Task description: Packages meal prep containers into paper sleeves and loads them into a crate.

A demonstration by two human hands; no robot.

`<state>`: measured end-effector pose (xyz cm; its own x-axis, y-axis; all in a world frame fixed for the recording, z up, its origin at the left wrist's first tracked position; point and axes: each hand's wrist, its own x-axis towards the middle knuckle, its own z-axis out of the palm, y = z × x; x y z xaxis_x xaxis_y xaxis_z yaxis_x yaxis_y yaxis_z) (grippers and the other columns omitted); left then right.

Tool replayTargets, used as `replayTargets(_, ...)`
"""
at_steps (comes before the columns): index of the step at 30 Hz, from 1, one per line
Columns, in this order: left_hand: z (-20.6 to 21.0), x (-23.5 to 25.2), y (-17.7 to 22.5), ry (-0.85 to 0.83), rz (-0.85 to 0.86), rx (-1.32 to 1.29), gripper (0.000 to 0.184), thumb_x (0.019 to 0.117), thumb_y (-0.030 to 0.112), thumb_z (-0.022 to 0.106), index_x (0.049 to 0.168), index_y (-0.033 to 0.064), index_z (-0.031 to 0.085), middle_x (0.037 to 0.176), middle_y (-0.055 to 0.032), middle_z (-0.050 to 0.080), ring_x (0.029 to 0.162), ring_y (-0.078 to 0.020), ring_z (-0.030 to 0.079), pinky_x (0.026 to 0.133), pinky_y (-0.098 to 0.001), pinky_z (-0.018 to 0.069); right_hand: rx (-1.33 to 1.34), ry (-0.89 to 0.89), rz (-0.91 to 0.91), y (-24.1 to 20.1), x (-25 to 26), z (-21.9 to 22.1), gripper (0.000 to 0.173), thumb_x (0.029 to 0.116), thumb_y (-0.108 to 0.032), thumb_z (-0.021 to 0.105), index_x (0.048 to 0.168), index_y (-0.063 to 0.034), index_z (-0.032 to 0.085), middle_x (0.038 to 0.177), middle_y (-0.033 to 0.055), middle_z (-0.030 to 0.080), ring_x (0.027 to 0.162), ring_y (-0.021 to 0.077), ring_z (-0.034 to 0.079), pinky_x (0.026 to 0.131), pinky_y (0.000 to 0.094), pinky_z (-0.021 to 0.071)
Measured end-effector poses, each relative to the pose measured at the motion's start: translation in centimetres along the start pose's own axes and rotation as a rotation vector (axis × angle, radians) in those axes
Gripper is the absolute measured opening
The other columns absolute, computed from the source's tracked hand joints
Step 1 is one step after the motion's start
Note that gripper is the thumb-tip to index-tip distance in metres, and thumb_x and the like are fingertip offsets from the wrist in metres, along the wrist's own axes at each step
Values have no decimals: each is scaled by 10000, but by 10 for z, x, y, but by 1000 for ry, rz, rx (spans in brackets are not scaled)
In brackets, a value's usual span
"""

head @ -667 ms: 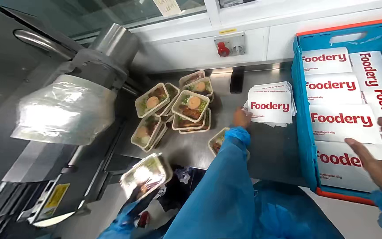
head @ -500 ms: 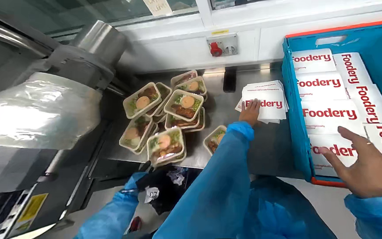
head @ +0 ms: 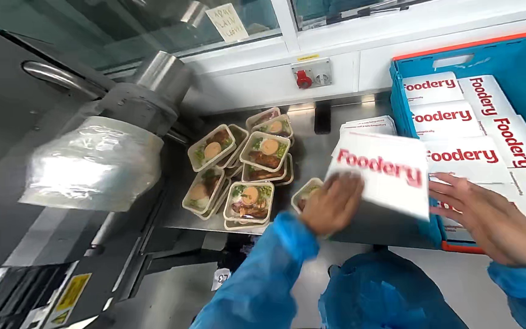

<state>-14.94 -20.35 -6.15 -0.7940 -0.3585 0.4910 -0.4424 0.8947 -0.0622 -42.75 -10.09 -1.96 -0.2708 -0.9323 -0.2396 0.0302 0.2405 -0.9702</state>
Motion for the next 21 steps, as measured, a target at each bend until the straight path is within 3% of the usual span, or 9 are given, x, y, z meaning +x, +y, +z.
replayTargets(3,-47,-67,61,-83,-13,-11,389,1079,312,495,1346,71,643,1434,-91,620,1361,-272,558,1130,-540,425,-98,-74,-53,3,-1,50,340,899,-179,718,1218,-78,658,908,62,747,743,169,733,649,342,635)
replayTargets(6,-92,-91,62,-174,-384,-122,705,952,677,526,1449,180,567,1550,-74,499,1443,-256,457,1185,-596,324,-195,-350,-134,22,-11,97,140,838,-125,744,975,-101,726,765,10,729,642,94,690,590,260,594)
replayTargets(9,-139,-115,35,-196,-742,-343,490,982,322,684,1401,79,608,1210,-149,661,1038,-282,674,885,-492,574,-195,-601,-74,45,-25,146,161,814,-72,760,972,-78,730,789,28,737,670,110,700,626,278,607)
replayTargets(12,-146,-155,43,-216,-806,-600,295,976,29,616,1250,60,721,942,-92,690,803,-198,673,728,-390,592,-455,-544,-150,54,-44,181,274,768,-65,870,965,-44,681,811,76,699,690,200,688,648,428,604)
replayTargets(14,-141,-177,52,-164,-793,-659,313,968,17,610,1250,74,733,871,-66,642,722,-154,610,652,-326,550,-507,-575,-183,48,-54,191,257,758,-95,882,865,-76,649,714,37,645,613,163,627,572,367,552)
replayTargets(16,-128,-197,59,-115,-799,-668,216,963,101,676,1153,95,778,890,-52,628,740,-135,604,664,-298,551,-506,-626,-153,39,-65,195,216,799,-53,831,825,-96,621,657,15,644,554,127,629,520,298,554)
replayTargets(18,-90,-223,55,14,-888,-685,104,918,92,738,991,32,783,993,-128,677,879,-216,664,790,-373,572,-697,-598,-198,52,-64,200,170,842,-43,810,886,-56,646,704,58,652,605,180,637,573,377,550)
replayTargets(20,-20,-272,68,211,-1226,-850,229,964,72,658,1101,-109,691,1202,-246,662,1117,-304,664,979,-430,556,-914,-642,-168,93,-67,195,302,897,-80,776,1160,7,656,974,161,715,896,310,708,833,539,577)
replayTargets(21,11,-292,81,285,-1495,-1005,356,1030,111,565,1279,-143,571,1329,-277,596,1219,-319,613,1041,-433,518,-962,-686,-135,111,-68,196,410,914,-123,765,1269,14,611,1105,184,711,1034,339,698,937,562,554)
